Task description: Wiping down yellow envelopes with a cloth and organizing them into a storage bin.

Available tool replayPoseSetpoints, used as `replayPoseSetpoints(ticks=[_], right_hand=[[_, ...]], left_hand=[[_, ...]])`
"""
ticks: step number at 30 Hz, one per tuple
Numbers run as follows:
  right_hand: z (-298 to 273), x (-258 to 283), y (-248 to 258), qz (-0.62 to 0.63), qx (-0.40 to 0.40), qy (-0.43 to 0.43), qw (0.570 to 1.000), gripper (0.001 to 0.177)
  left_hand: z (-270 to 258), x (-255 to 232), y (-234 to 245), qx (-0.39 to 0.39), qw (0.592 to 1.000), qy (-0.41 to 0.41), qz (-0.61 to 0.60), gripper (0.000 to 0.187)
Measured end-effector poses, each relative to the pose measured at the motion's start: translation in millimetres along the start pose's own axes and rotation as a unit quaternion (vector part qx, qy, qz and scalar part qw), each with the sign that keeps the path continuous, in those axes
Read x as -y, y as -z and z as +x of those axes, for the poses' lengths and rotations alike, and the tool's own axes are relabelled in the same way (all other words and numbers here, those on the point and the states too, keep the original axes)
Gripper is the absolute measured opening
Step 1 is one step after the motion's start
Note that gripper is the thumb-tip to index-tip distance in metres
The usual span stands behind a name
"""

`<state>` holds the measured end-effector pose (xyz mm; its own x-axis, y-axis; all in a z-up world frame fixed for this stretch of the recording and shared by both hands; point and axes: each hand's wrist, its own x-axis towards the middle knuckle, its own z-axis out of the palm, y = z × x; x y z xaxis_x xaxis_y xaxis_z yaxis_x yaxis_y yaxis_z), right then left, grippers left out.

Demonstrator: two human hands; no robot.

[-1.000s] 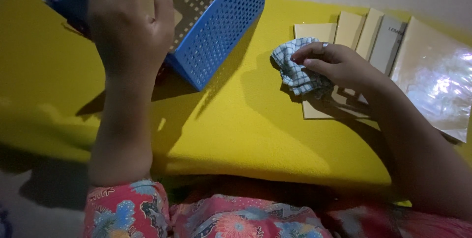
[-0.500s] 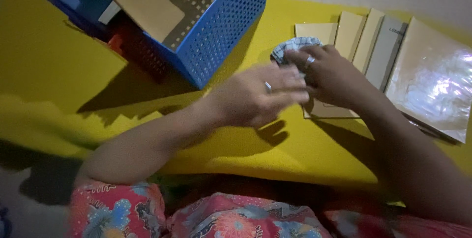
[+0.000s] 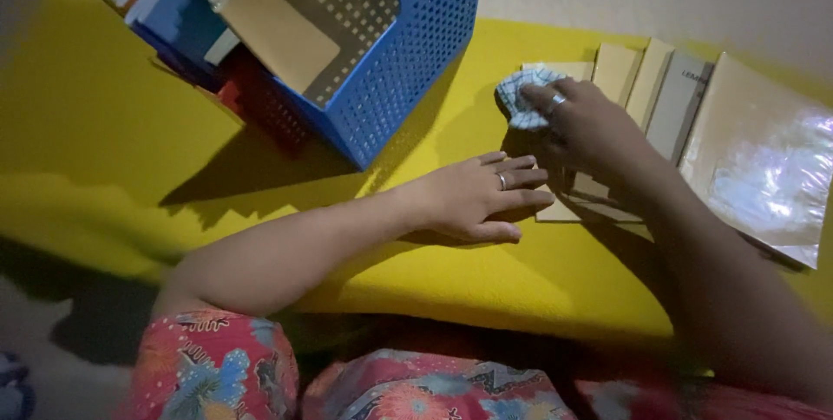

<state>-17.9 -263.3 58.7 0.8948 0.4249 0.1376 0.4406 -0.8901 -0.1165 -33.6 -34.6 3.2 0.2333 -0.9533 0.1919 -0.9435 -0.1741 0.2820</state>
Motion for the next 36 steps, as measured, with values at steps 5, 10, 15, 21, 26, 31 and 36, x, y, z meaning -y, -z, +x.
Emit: replayPoseSetpoints(ticks=[5,10,15,21,26,31,36], right_hand=[[5.7,3.6,-7.6,-0.006,0.011,-0.008,1.0,0.07],[3.0,8.2,-3.7,0.007,0.021,-0.017,1.0,0.065],[-2.6,4.5,-9.0,0.039,0.018,0.021,0.999,0.081],[0.9,-7.4,-34.3,0.659,0.063,-0.167,0.73,0.047],[-8.8,26.6,20.8,0.222,0.004,-0.12,0.968,0.054],[-8.9,15.3,7.0,0.14,0.015,-0.043,0.989,0.057],[-12.0,3.4,-7.1,0.066,0.041,0.017,0.997,0.072]], left_hand=[[-0.3,6.8,9.3,-0.02,0.999,-0.022,0.022,0.057],[-0.3,10.1,15.9,-0.095,0.993,-0.074,0.014,0.042],[-0.1,3.7,20.2,-0.116,0.993,-0.032,0.016,0.023],[-4.7,-6.1,30.0,-0.164,0.984,-0.02,0.065,0.021],[-8.7,-7.7,37.4,-0.128,0.984,0.041,0.116,0.02],[-12.4,14.5,23.5,-0.164,0.981,0.097,0.041,0.018],[-16.9,33.8,18.0,-0.122,0.968,0.202,-0.083,0.067]])
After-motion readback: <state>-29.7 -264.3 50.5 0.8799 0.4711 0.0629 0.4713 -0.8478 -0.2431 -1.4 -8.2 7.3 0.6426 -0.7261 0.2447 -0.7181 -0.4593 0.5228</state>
